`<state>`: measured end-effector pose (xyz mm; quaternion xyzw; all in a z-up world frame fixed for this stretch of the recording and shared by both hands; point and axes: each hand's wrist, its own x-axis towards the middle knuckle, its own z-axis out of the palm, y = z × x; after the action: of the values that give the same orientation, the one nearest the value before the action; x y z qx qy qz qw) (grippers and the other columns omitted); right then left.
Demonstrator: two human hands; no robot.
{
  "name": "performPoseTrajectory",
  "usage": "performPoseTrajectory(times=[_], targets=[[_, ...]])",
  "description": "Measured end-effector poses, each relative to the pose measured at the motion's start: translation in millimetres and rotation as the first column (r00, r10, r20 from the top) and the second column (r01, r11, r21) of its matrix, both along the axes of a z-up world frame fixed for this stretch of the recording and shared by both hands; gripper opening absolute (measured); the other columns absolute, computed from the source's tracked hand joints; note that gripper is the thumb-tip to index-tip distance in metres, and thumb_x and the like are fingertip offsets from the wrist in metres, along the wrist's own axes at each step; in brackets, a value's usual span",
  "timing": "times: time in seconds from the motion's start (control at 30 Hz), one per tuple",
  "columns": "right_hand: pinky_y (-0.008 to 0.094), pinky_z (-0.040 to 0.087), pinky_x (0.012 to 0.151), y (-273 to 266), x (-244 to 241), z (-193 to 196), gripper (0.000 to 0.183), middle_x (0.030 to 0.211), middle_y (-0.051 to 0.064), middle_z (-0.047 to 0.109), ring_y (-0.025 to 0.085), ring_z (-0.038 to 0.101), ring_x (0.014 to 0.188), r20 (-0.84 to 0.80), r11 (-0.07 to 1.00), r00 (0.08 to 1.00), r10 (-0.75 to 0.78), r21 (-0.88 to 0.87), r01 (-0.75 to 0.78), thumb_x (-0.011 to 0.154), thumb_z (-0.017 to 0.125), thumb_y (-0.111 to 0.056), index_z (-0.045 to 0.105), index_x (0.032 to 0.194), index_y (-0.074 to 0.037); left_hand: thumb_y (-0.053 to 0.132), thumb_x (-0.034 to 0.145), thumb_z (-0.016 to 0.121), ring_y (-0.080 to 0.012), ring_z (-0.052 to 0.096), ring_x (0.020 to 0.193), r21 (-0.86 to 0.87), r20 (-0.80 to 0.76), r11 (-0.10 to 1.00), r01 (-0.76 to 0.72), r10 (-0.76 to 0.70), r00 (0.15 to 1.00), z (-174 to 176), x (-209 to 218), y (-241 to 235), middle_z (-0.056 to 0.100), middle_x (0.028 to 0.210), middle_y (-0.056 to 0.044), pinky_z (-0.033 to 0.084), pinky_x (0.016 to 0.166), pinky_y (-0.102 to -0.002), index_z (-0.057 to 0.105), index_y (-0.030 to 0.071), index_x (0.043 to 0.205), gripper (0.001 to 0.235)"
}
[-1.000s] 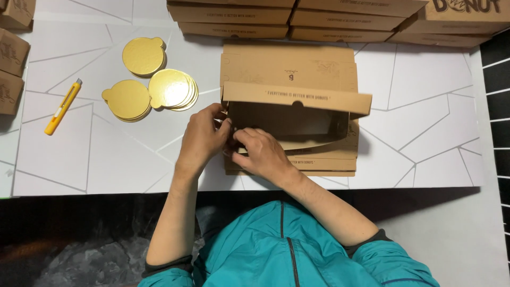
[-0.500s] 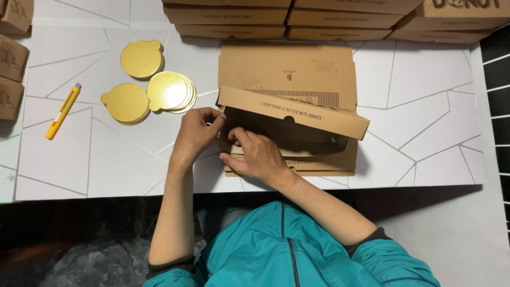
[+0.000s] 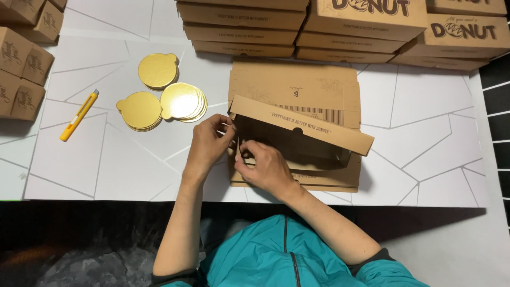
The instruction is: The person assembles flat cardboard donut boxes by folding the side flaps and securing them with tape. They then fold the top lid and stack the completed box with others on the table.
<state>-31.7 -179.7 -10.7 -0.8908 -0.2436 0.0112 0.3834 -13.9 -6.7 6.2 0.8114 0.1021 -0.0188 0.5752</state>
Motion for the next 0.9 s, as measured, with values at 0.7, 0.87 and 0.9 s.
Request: performPoseTrajectory(times=[0.7,0.87,0.9], targets=[[0.049,0.052,0.103,-4,25,75,0.045,0.125,0.017,0.071,0.036,0.063,0.125,-0.623,0.988,0.772,-0.126,-0.147,0.043,0.096,0.058,-0.043,0.066,0.133,-0.02,0.019,0.09,0.078,-0.0273,0.076,0.094,0.034,0.081,0.986,-0.163,0.16,0.984,-7,-52,-26,0.078,0.101,-0.01,0.061,0.085,-0.039,0.078,0.01,0.101,0.014],[0.047,0.052,0.103,-1,20,72,0.047,0.128,0.012,0.071,0.034,0.064,0.124,-0.619,0.99,0.776,-0.118,-0.13,0.046,0.093,0.059,-0.045,0.066,0.132,-0.019,0.019,0.092,0.075,-0.0238,0.076,0.09,-0.035,0.003,0.977,-0.209,0.209,0.978,-6,-48,-28,0.078,0.093,-0.01,0.061,0.082,-0.037,0.078,0.008,0.101,0.015],[0.047,0.052,0.103,-1,19,79,0.048,0.126,0.013,0.072,0.034,0.064,0.124,-0.614,0.984,0.776,-0.143,-0.174,0.043,0.092,0.058,-0.05,0.069,0.127,-0.018,0.019,0.092,0.075,-0.0248,0.075,0.091,-0.07,-0.018,0.975,-0.21,0.209,0.978,-7,-48,-28,0.077,0.093,-0.012,0.06,0.083,-0.039,0.077,0.006,0.103,0.017]])
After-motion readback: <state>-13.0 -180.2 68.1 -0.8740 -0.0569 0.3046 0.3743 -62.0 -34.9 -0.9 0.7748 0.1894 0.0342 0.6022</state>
